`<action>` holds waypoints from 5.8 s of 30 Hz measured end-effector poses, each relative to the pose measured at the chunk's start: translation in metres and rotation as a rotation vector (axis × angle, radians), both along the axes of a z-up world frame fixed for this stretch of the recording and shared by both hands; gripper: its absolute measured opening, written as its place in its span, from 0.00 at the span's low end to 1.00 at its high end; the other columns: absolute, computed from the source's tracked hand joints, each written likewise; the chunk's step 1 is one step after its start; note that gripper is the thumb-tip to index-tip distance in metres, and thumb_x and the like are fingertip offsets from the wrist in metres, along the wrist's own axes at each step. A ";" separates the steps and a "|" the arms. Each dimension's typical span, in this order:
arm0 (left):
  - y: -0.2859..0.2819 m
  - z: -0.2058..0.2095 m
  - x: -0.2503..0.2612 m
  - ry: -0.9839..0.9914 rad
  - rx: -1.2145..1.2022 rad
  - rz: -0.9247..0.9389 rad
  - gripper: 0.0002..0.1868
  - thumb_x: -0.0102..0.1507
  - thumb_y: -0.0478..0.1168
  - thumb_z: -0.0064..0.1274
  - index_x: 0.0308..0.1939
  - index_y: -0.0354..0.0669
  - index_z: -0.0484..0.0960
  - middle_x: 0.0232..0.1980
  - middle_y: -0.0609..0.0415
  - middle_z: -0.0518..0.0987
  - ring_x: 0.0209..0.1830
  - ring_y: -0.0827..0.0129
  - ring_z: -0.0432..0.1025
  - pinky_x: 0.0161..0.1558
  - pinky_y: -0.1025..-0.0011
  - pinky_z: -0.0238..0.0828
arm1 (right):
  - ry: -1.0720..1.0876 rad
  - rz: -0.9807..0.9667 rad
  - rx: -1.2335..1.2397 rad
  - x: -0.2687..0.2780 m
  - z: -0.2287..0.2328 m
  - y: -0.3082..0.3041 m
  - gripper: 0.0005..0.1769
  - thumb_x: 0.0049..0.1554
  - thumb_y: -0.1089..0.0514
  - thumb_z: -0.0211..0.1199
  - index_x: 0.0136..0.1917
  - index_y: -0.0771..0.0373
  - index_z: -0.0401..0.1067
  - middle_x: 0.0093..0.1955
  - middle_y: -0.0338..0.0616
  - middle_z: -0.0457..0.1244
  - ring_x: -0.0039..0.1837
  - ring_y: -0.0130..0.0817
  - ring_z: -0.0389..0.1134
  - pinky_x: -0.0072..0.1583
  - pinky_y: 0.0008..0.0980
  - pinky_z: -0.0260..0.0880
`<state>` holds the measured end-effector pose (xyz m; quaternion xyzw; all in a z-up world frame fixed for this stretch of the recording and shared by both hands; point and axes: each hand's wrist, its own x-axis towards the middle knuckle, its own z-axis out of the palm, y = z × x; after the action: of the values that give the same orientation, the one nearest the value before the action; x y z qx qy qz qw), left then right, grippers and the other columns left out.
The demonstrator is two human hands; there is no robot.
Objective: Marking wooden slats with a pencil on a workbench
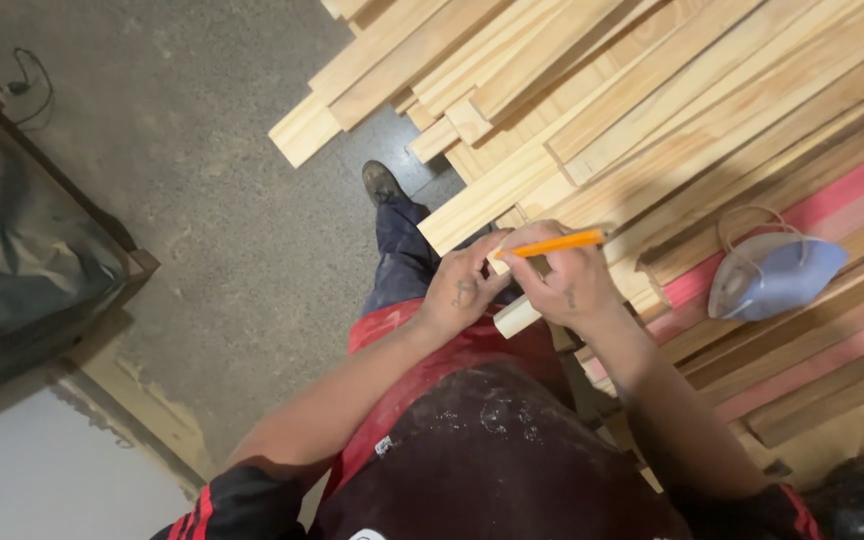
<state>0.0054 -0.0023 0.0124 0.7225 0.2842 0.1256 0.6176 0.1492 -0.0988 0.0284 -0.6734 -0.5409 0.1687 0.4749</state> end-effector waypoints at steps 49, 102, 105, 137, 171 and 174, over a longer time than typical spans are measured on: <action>-0.007 0.018 0.017 0.452 -0.026 0.152 0.13 0.65 0.45 0.62 0.43 0.37 0.84 0.22 0.45 0.84 0.22 0.61 0.80 0.28 0.68 0.77 | 0.314 -0.595 0.309 0.019 0.025 -0.026 0.12 0.65 0.62 0.56 0.54 0.68 0.79 0.56 0.60 0.70 0.56 0.52 0.74 0.54 0.46 0.75; -0.009 0.026 0.008 0.421 -0.116 -0.705 0.12 0.63 0.41 0.50 0.47 0.46 0.65 0.39 0.55 0.69 0.38 0.68 0.65 0.40 0.66 0.63 | -0.145 -0.613 -0.238 0.056 0.068 -0.088 0.12 0.60 0.67 0.63 0.57 0.70 0.70 0.63 0.59 0.66 0.60 0.48 0.73 0.63 0.33 0.80; -0.009 0.026 0.010 0.492 -0.042 -0.708 0.17 0.65 0.45 0.49 0.55 0.45 0.66 0.39 0.54 0.71 0.38 0.65 0.68 0.40 0.63 0.64 | -0.133 -0.598 -0.155 0.046 0.055 -0.079 0.15 0.60 0.68 0.62 0.60 0.75 0.71 0.67 0.63 0.63 0.61 0.51 0.71 0.67 0.44 0.74; 0.015 0.030 0.007 0.382 -0.897 -0.433 0.12 0.65 0.31 0.55 0.52 0.38 0.81 0.45 0.49 0.86 0.30 0.70 0.73 0.36 0.72 0.73 | -0.240 -0.490 -0.185 0.051 0.013 -0.080 0.17 0.61 0.73 0.54 0.64 0.73 0.68 0.70 0.59 0.59 0.70 0.57 0.62 0.61 0.52 0.77; 0.007 0.022 -0.029 0.322 0.209 -0.651 0.32 0.63 0.40 0.66 0.61 0.43 0.58 0.36 0.55 0.77 0.20 0.75 0.68 0.22 0.79 0.78 | -0.189 -0.578 -0.086 0.050 0.020 -0.079 0.18 0.64 0.69 0.55 0.66 0.76 0.67 0.67 0.62 0.62 0.66 0.53 0.68 0.68 0.44 0.74; 0.008 0.038 -0.023 0.286 0.240 -0.675 0.33 0.64 0.41 0.63 0.64 0.41 0.57 0.43 0.47 0.81 0.28 0.68 0.77 0.34 0.75 0.87 | -0.194 -0.577 -0.112 0.049 0.019 -0.079 0.18 0.64 0.70 0.55 0.67 0.75 0.67 0.69 0.62 0.61 0.66 0.54 0.68 0.67 0.45 0.74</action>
<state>-0.0172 0.0058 0.0509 0.8527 0.0968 -0.1544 0.4896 0.1982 -0.1774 0.0474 -0.8373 -0.3602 -0.0087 0.4113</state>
